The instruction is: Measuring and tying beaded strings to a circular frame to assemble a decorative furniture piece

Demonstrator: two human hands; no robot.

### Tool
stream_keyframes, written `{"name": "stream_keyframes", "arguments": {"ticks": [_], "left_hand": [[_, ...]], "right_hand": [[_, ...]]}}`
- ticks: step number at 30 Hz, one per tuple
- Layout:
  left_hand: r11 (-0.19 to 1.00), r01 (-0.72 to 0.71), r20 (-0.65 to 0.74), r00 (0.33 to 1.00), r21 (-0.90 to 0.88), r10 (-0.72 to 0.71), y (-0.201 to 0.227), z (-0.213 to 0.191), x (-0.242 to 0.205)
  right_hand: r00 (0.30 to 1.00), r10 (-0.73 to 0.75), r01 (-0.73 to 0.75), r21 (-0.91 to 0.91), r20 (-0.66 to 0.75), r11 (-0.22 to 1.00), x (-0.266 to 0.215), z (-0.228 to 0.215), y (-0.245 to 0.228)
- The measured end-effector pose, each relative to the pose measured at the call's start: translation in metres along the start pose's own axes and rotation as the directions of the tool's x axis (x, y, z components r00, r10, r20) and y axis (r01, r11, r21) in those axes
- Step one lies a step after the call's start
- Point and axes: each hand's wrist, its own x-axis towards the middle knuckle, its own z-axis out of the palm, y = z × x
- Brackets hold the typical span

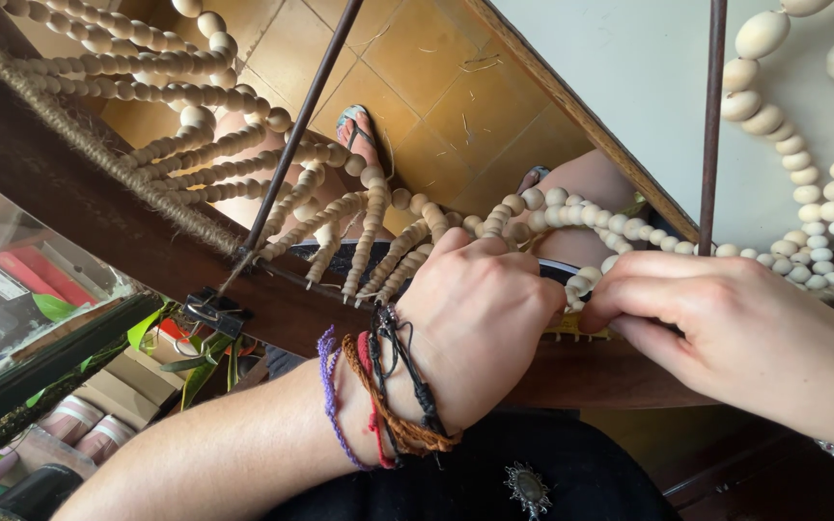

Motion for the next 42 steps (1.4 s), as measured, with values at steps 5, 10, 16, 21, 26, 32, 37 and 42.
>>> {"name": "stream_keyframes", "arguments": {"ticks": [5, 10, 16, 21, 26, 32, 37, 42], "left_hand": [[1.0, 0.01, -0.02, 1.0, -0.004, -0.01, 0.0, 0.004, 0.0], [1.0, 0.0, -0.054, 0.999, -0.001, 0.0, 0.0, 0.003, -0.001], [0.998, 0.047, -0.036, 0.998, 0.045, -0.046, 0.01, -0.011, 0.0], [0.994, 0.05, -0.088, 0.995, 0.097, -0.042, 0.019, -0.005, 0.001], [0.993, 0.027, -0.135, 0.991, 0.115, -0.012, 0.019, 0.0, 0.001], [0.993, 0.022, -0.158, 0.987, 0.119, -0.003, 0.019, -0.007, -0.005], [0.999, -0.029, -0.24, 0.971, -0.031, 0.02, 0.008, -0.051, -0.043], [0.892, -0.03, -0.105, 0.994, -0.451, -0.02, -0.001, -0.112, -0.102]], "right_hand": [[1.0, 0.007, -0.007, 0.0, 0.001, 1.0, 0.0, -0.001, -0.002], [1.0, 0.022, -0.022, -0.007, 0.006, 1.0, 0.0, -0.001, -0.001], [0.998, -0.042, 0.043, 0.016, -0.054, 0.999, 0.0, -0.003, -0.001], [0.99, -0.07, 0.076, 0.045, -0.124, 0.996, 0.001, -0.004, -0.005], [0.99, -0.074, 0.078, 0.027, -0.121, 0.997, 0.0, -0.003, -0.003], [0.982, -0.087, 0.098, 0.059, -0.168, 0.993, 0.0, -0.005, -0.008], [0.96, -0.035, 0.065, 0.101, -0.278, 0.993, 0.0, -0.011, -0.042], [0.944, -0.104, 0.145, 0.112, -0.313, 0.983, 0.016, -0.018, -0.096]]}}
